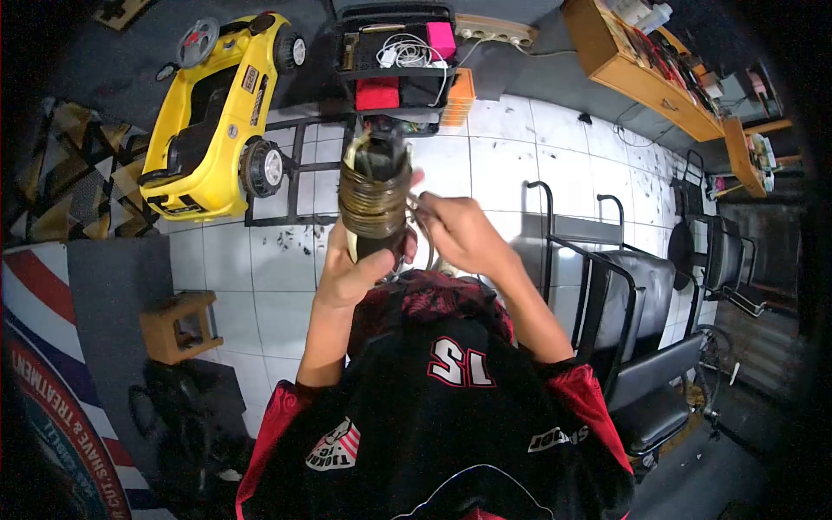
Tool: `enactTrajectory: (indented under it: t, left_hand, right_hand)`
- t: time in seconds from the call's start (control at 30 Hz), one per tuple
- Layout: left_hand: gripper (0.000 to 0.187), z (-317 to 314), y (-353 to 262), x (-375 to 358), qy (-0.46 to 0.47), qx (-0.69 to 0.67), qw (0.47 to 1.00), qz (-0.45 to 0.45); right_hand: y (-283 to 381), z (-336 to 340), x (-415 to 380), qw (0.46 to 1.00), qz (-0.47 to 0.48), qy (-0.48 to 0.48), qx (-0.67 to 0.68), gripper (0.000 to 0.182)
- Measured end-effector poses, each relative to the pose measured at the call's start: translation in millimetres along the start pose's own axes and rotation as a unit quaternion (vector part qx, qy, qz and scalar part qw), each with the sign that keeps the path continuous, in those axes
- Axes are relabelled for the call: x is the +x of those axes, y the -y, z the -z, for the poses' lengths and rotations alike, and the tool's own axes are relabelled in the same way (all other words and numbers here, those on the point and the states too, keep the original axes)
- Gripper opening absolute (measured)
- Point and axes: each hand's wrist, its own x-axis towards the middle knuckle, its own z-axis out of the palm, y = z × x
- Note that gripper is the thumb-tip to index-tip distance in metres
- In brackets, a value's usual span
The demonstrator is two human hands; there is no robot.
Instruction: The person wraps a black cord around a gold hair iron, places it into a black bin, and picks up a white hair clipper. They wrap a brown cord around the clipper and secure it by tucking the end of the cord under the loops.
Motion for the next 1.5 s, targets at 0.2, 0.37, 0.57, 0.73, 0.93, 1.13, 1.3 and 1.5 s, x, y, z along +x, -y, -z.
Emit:
enactTrajectory:
  t: [0.2, 0.37, 0.57, 0.73, 0.93, 1.13, 1.3, 1.5]
  left_hand:
    - [0.083, 17.0, -22.9, -3.6, -0.035, -0.027, 0.997, -0.058]
    - [0.092, 25.7, -59.9, -14.5, -0.040, -0.039, 0.984, -0.169]
    - [0.086, 23.0, -64.5, -23.5, -0.064, 0.015, 0.984, -0.166]
    - [0.075, 18.1, -24.4, -21.1, -0.030, 0.067, 0.997, -0.011]
    - [0.066, 17.5, 14.1, -12.3, -0.015, 0.107, 0.994, -0.016]
    - [0.079, 11.0, 13.9, -6.6, 0.014, -0.042, 0.997, -0.062]
    - [0.080, 7.1, -6.5, -3.7, -0.028, -0.038, 0.994, -0.096]
    - [0.081, 5.8, -23.0, -9.9, -0.049, -0.033, 0.990, -0.130]
  right_hand:
    - [-71.2, -44.4, -31.5, 0.998, -0.049, 0.012, -0.031, 0.017]
    - [-188.0, -65.1, -90.7, 0.976, -0.192, -0.016, -0.107, 0.020]
    - [-207.8, -57.4, -89.0, 0.950, -0.266, -0.125, -0.100, 0.023]
    - [-108.8, -29.0, -20.9, 0.952, -0.229, -0.201, 0.029, 0.020]
    - [-9.5, -10.9, -13.2, 0.989, -0.061, -0.090, 0.099, 0.024]
    - [-19.3, -38.8, -29.4, 1.000, -0.015, 0.008, 0.011, 0.017]
    - [-61.2, -44.9, -44.8, 0.997, -0.049, -0.014, -0.058, 0.016]
    - [-156.5, -63.3, -79.0, 0.980, -0.061, -0.077, -0.171, 0.011]
